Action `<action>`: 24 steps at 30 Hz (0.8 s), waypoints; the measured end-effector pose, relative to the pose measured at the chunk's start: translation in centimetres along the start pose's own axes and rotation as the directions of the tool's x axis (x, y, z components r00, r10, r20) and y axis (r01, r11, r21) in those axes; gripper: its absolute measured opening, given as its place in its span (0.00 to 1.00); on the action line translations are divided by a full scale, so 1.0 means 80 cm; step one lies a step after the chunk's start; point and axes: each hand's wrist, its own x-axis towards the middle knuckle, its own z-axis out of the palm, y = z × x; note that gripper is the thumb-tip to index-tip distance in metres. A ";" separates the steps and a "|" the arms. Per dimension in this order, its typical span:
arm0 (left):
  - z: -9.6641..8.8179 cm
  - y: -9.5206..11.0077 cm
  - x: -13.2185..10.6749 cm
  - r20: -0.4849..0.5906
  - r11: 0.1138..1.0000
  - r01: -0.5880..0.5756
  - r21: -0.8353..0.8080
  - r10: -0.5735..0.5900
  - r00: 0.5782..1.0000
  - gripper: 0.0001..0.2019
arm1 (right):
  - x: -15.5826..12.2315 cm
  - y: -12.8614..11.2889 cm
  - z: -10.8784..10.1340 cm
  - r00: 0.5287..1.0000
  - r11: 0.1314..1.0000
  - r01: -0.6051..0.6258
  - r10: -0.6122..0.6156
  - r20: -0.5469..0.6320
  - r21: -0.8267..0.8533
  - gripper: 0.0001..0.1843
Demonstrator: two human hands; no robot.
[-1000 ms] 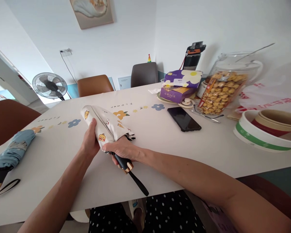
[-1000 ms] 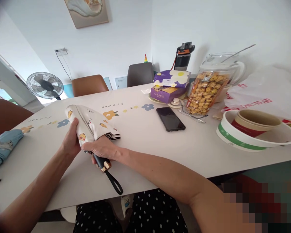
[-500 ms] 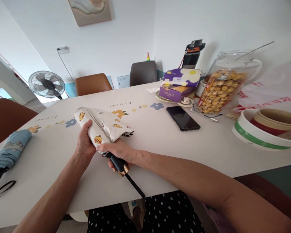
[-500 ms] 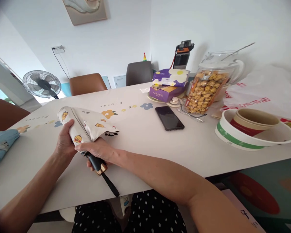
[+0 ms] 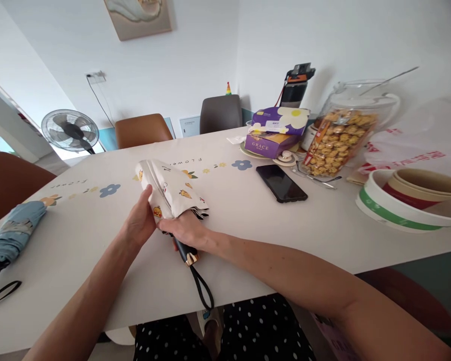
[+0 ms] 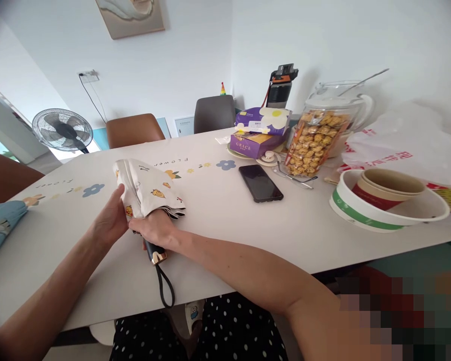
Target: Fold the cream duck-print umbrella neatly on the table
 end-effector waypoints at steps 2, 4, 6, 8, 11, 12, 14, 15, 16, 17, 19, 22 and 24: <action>-0.001 -0.005 0.002 -0.037 0.999 0.025 0.031 -0.023 0.999 0.22 | -0.001 -0.001 0.000 1.000 0.996 -0.017 0.015 -0.018 -0.092 0.10; -0.003 -0.011 0.005 -0.106 0.997 0.065 0.045 -0.060 0.993 0.22 | -0.003 -0.003 0.000 1.000 0.995 -0.027 0.028 0.006 -0.095 0.15; -0.005 -0.015 0.007 -0.133 0.995 0.101 0.022 -0.097 0.986 0.22 | -0.005 -0.006 0.000 0.998 0.999 -0.032 0.033 0.051 -0.017 0.21; -0.005 -0.014 0.007 -0.118 0.994 0.105 -0.017 -0.106 0.987 0.21 | -0.006 -0.008 0.002 0.994 0.993 -0.077 0.070 0.088 0.089 0.26; -0.003 -0.008 0.003 -0.092 0.994 0.108 -0.033 -0.110 0.990 0.20 | -0.006 -0.005 0.006 0.989 0.963 -0.118 0.092 0.114 0.243 0.27; -0.001 -0.006 0.001 -0.082 0.992 0.123 -0.024 -0.125 0.989 0.20 | -0.006 -0.003 0.008 0.988 0.950 -0.117 0.081 0.132 0.290 0.26; 0.000 -0.003 -0.002 -0.055 0.986 0.164 0.010 -0.163 0.985 0.21 | -0.006 0.001 0.012 0.976 0.922 -0.153 0.083 0.203 0.355 0.24; -0.001 -0.002 -0.003 -0.046 0.983 0.181 0.034 -0.179 0.983 0.21 | -0.007 0.002 0.013 0.967 0.911 -0.181 0.095 0.238 0.370 0.22; -0.002 -0.003 -0.003 -0.045 0.979 0.194 0.066 -0.191 0.980 0.22 | -0.007 0.004 0.014 0.959 0.903 -0.207 0.111 0.261 0.376 0.20; -0.004 -0.003 -0.002 -0.050 0.973 0.205 0.108 -0.201 0.978 0.23 | -0.007 0.004 0.015 0.956 0.898 -0.226 0.128 0.265 0.379 0.18; -0.007 -0.006 0.002 -0.081 0.956 0.218 0.194 -0.206 0.975 0.25 | -0.007 0.004 0.016 0.963 0.892 -0.226 0.146 0.225 0.391 0.14; -0.010 -0.008 0.007 -0.113 0.943 0.213 0.256 -0.190 0.975 0.26 | -0.004 0.002 0.017 0.974 0.878 -0.217 0.167 0.151 0.426 0.14; -0.010 -0.009 0.008 -0.118 0.944 0.198 0.263 -0.173 0.978 0.24 | -0.003 0.000 0.018 0.973 0.871 -0.230 0.199 0.118 0.434 0.13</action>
